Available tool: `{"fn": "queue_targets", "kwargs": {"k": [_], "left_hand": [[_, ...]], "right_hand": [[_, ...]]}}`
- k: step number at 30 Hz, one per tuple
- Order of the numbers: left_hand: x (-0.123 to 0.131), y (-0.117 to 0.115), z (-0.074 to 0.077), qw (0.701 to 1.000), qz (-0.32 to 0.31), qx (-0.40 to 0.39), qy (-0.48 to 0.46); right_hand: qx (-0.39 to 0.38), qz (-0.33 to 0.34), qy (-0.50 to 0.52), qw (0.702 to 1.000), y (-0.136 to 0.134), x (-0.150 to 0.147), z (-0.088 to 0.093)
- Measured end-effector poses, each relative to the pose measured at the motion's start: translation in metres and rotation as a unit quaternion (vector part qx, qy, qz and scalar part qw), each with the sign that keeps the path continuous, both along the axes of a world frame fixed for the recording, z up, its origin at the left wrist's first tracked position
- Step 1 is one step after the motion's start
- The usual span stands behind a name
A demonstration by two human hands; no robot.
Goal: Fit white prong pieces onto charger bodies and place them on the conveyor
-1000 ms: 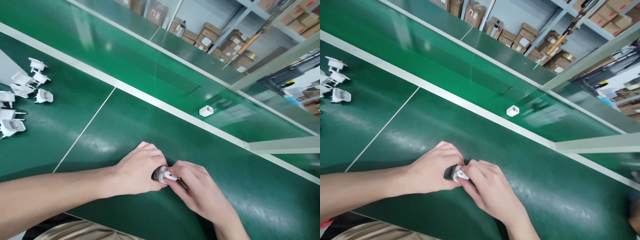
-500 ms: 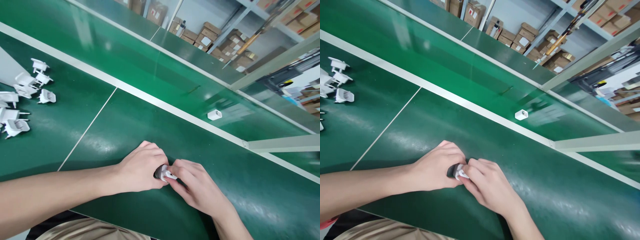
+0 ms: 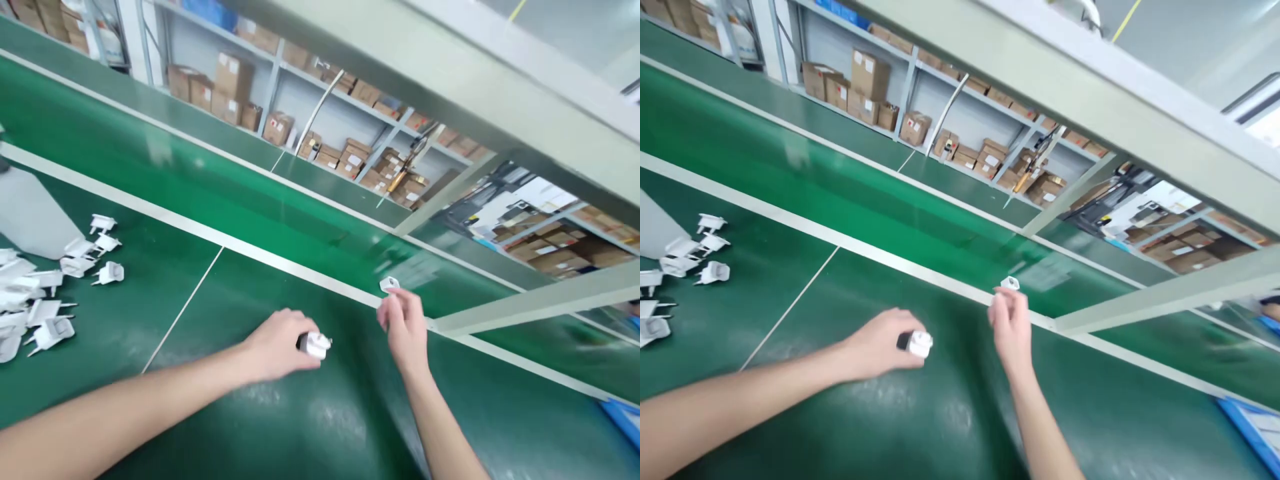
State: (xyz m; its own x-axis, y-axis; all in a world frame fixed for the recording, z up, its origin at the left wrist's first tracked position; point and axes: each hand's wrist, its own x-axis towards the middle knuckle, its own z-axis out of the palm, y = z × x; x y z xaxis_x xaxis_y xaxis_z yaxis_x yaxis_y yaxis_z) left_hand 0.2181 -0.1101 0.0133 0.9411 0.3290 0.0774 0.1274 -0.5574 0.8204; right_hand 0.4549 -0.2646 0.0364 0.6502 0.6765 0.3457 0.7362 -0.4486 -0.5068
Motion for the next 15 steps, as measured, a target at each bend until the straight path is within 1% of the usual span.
{"fn": "queue_targets", "kwargs": {"k": [2, 4, 6, 8, 10, 12, 13, 14, 15], "left_hand": [[0.026, 0.039, 0.014, 0.998, 0.035, 0.046, 0.007], [0.047, 0.084, 0.028, 0.991, 0.09, 0.09, 0.028], [0.058, 0.126, 0.039, 0.978, 0.146, 0.132, 0.064], [0.058, 0.155, 0.046, 0.964, 0.182, 0.167, 0.097], [0.052, 0.168, 0.048, 0.955, 0.194, 0.194, 0.113], [0.047, 0.168, 0.046, 0.95, 0.193, 0.219, 0.113], [0.045, 0.166, 0.046, 0.947, 0.192, 0.233, 0.11], [0.044, 0.165, 0.046, 0.944, 0.192, 0.246, 0.108], [0.041, 0.164, 0.047, 0.94, 0.193, 0.26, 0.107]], "right_hand": [[0.035, -0.094, -0.033, 0.994, 0.021, 0.047, 0.004], [0.038, -0.158, -0.03, 0.986, 0.037, 0.078, 0.009], [0.027, -0.182, -0.001, 0.983, 0.042, 0.092, 0.013], [0.026, -0.186, 0.015, 0.982, 0.039, 0.096, 0.015], [0.029, -0.174, 0.018, 0.984, 0.033, 0.093, 0.012], [0.031, -0.144, 0.025, 0.989, 0.032, 0.079, 0.003], [0.035, -0.088, 0.056, 0.994, 0.033, 0.067, -0.004], [0.069, -0.034, 0.081, 0.994, 0.035, 0.051, -0.013], [0.07, 0.047, 0.12, 0.989, 0.038, 0.031, -0.021]]}}
